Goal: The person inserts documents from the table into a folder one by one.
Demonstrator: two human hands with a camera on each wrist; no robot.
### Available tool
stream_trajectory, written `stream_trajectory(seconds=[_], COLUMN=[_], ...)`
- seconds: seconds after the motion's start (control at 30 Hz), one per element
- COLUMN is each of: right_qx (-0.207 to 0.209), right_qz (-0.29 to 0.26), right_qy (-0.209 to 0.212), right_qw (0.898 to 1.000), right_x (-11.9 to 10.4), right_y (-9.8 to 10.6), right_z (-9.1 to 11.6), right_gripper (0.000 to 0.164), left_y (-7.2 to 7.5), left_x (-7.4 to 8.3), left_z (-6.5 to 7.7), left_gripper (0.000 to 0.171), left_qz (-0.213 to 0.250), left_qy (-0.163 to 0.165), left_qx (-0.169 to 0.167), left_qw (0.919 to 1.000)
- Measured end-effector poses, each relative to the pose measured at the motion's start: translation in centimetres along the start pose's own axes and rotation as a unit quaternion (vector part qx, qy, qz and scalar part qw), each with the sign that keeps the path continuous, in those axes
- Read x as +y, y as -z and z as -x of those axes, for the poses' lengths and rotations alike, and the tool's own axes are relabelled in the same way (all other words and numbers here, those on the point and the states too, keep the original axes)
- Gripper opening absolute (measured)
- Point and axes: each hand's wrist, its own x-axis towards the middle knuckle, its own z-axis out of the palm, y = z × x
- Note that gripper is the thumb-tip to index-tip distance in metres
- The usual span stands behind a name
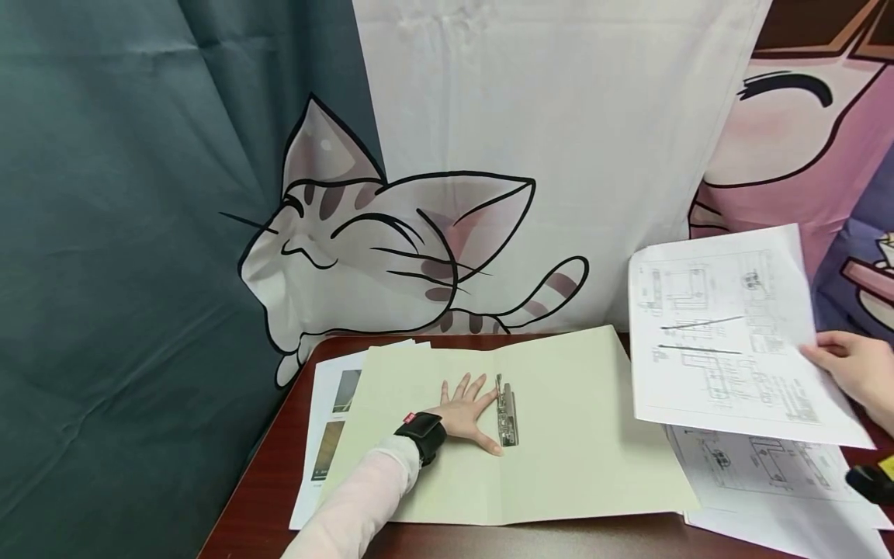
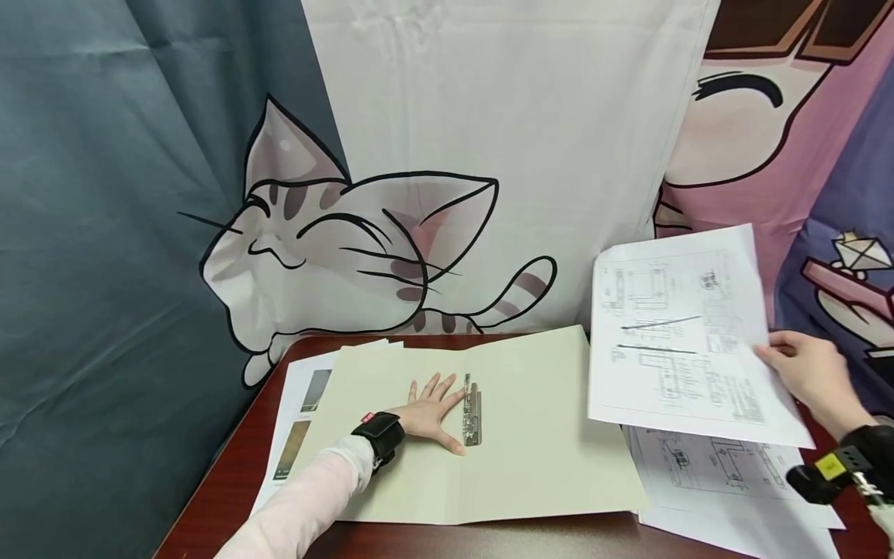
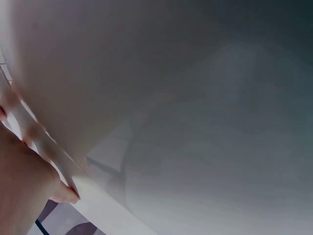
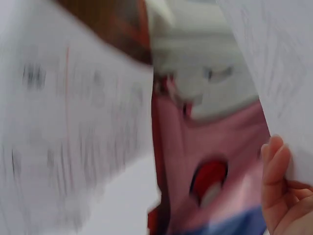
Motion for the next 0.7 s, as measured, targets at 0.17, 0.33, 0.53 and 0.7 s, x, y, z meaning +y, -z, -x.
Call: stream_trajectory(seconds=[0.17, 0.33, 0.53, 0.7], right_qx=[-0.060, -0.114, -0.182, -0.214], right_qz=[0.004, -0.039, -0.072, -0.072], right_qy=[0.032, 0.075, 0.065, 0.037], right_qw=[0.998, 0.990, 0.979, 0.973], right_x=[-4.1, -7.1, -9.0, -9.8], right_y=[-1.5, -3.7, -7.2, -9.7], right_z=[0.7, 1.4, 2.8, 3.8], right_gripper=[0.035, 0.033, 0.029, 0.024], left_y=[-0.1, -0.1, 0.1, 0.0], left_x=[-0.1, -0.1, 0.0, 0.0], left_z=[-0.1, -0.2, 0.1, 0.3], left_gripper=[0.110, 0.110, 0.111, 0.111], left_qz=[-0.002, -0.006, -0.005, -0.002], left_qy=[-0.001, -0.007, -0.003, -0.002], left_qx=[0.004, 0.005, 0.006, 0.005], left_qw=[1.0000, 0.9999, 1.0000, 1.0000])
